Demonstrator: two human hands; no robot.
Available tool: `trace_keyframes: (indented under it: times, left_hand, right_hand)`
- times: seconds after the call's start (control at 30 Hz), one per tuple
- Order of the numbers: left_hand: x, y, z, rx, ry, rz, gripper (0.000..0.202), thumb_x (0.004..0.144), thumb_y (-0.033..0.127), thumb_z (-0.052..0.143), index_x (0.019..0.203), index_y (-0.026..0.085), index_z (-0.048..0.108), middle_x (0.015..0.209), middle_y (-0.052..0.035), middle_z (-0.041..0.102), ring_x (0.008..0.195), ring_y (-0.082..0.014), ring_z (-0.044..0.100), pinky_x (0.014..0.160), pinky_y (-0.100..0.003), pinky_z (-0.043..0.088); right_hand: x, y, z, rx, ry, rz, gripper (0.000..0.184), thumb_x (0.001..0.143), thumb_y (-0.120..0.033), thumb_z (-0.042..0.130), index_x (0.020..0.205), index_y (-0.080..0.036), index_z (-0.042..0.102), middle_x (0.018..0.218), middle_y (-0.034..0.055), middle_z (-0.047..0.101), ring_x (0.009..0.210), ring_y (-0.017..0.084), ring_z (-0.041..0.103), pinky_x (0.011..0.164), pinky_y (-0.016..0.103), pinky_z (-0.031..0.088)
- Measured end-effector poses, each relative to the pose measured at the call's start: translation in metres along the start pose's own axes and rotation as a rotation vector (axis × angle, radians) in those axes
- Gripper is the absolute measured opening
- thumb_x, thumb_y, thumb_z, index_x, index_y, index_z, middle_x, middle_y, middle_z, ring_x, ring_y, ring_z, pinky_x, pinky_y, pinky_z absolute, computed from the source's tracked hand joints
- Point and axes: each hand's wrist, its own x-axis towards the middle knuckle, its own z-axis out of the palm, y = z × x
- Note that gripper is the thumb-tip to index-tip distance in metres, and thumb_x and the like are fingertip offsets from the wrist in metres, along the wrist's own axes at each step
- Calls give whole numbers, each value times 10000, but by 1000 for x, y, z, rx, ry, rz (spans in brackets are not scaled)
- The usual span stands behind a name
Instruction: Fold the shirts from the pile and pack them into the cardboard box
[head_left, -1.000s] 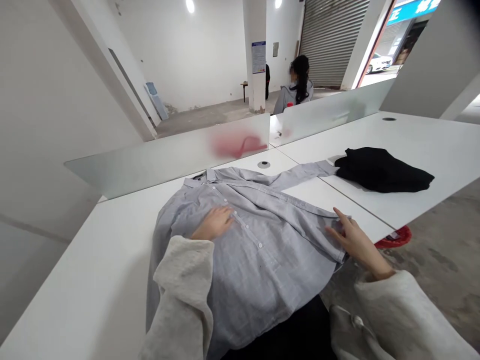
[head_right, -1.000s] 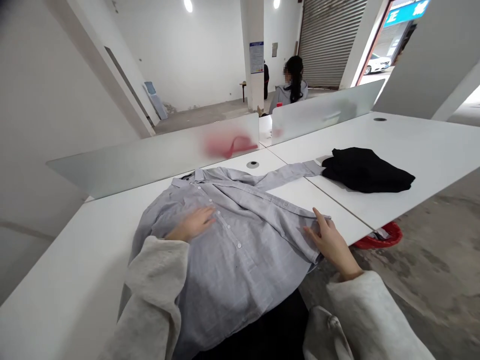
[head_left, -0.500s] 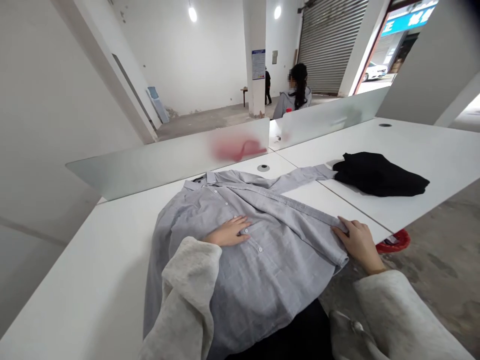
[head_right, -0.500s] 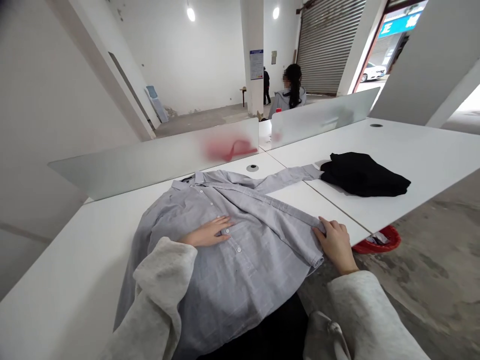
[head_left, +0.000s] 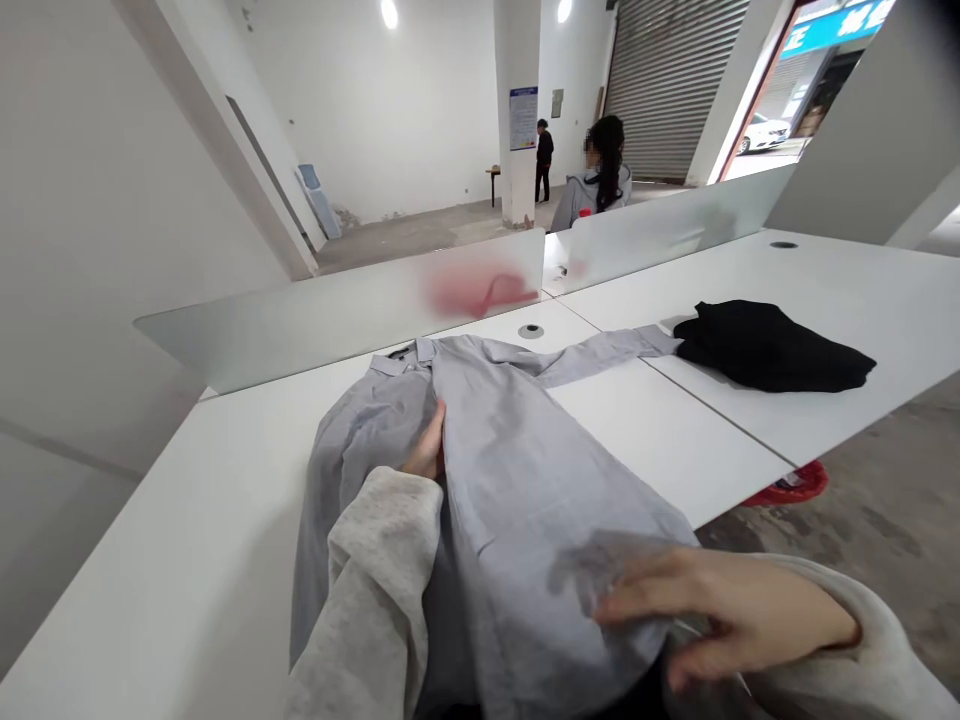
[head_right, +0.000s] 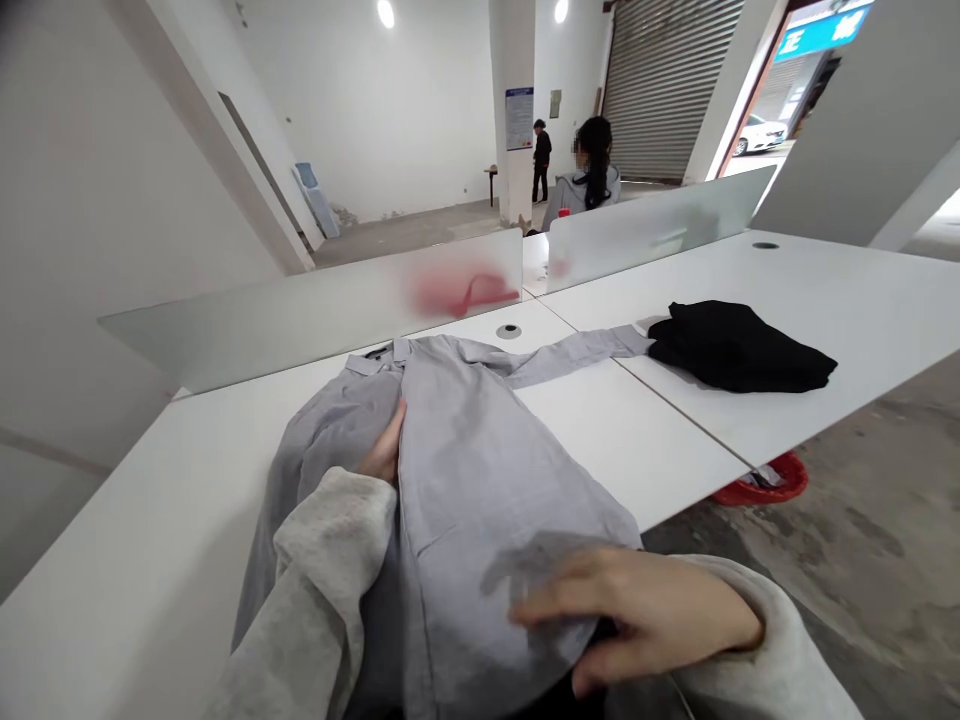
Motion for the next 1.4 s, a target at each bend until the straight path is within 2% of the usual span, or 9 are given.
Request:
trace_keyframes:
  times: [0.2, 0.4, 0.63, 0.77, 0.87, 1.0, 1.17, 1.3, 1.4]
  left_hand:
    - [6, 4, -7, -263, 106, -162, 444, 910, 431, 366, 1228, 176, 540, 1181, -93, 645, 1090, -236, 600, 928, -369, 490]
    - [9, 0, -7, -454, 83, -93, 480, 927, 487, 305, 1201, 197, 570, 1201, -63, 640, 1125, -202, 581, 952, -321, 477]
    - [15, -4, -11, -500, 98, -121, 378, 896, 261, 455, 1235, 114, 538, 1050, -90, 702, 989, -196, 651, 896, -317, 512]
    - [14, -4, -12, -510, 80, -112, 367, 890, 255, 484, 1219, 106, 552, 1061, -100, 698, 977, -193, 657, 879, -300, 516]
    - [12, -3, -13, -539, 56, -116, 359, 897, 252, 478, 1211, 100, 559, 1054, -102, 701, 980, -192, 658, 886, -291, 509]
    - [11, -1, -12, -568, 53, -133, 349, 919, 230, 425, 1226, 120, 549, 994, -74, 721, 944, -184, 671, 879, -294, 513]
    - [10, 1, -11, -557, 86, -136, 324, 905, 201, 447, 1200, 124, 557, 921, -70, 730, 878, -181, 687, 841, -297, 530]
    - [9, 1, -11, -502, 128, -89, 300, 857, 94, 481, 1136, 145, 578, 870, -58, 724, 835, -166, 685, 806, -279, 532]
    - [6, 1, -8, -448, 129, -47, 374, 789, -20, 487, 1102, 160, 583, 818, -33, 715, 764, -148, 678, 772, -256, 529]
  right_hand:
    - [-3, 74, 12, -379, 515, 458, 414, 893, -533, 373, 1008, -240, 642, 823, 64, 682, 720, 219, 652, 654, 323, 514]
    - [-13, 110, 21, -463, 451, 606, 208, 845, -432, 490, 786, -235, 524, 699, 14, 633, 594, 187, 598, 525, 283, 413]
    - [-42, 136, 2, -526, 571, 889, 289, 889, -371, 349, 707, -225, 519, 577, 42, 586, 526, 211, 580, 473, 298, 379]
    - [-48, 121, 15, -447, 453, 550, 348, 869, -468, 453, 1054, -214, 602, 981, 101, 655, 868, 235, 638, 705, 332, 510]
    - [-40, 109, 37, -551, 399, 363, 609, 795, -442, 609, 1360, -296, 436, 1328, 112, 489, 1159, 285, 514, 906, 416, 468]
    - [-31, 107, 58, -705, 378, 283, 587, 818, -310, 601, 1370, -388, 418, 1516, 65, 251, 1297, 323, 376, 987, 510, 390]
    - [-42, 107, 54, -597, 550, 155, 405, 929, -239, 377, 1287, -348, 534, 1442, 33, 406, 1267, 236, 441, 977, 394, 441]
    - [-67, 126, 42, -625, 916, 270, 390, 923, -224, 357, 1254, -255, 562, 1165, 67, 629, 1037, 198, 608, 864, 322, 506]
    - [-77, 146, 44, -768, 965, 305, 408, 894, -199, 389, 1269, -235, 545, 1068, 70, 662, 943, 212, 627, 812, 356, 509]
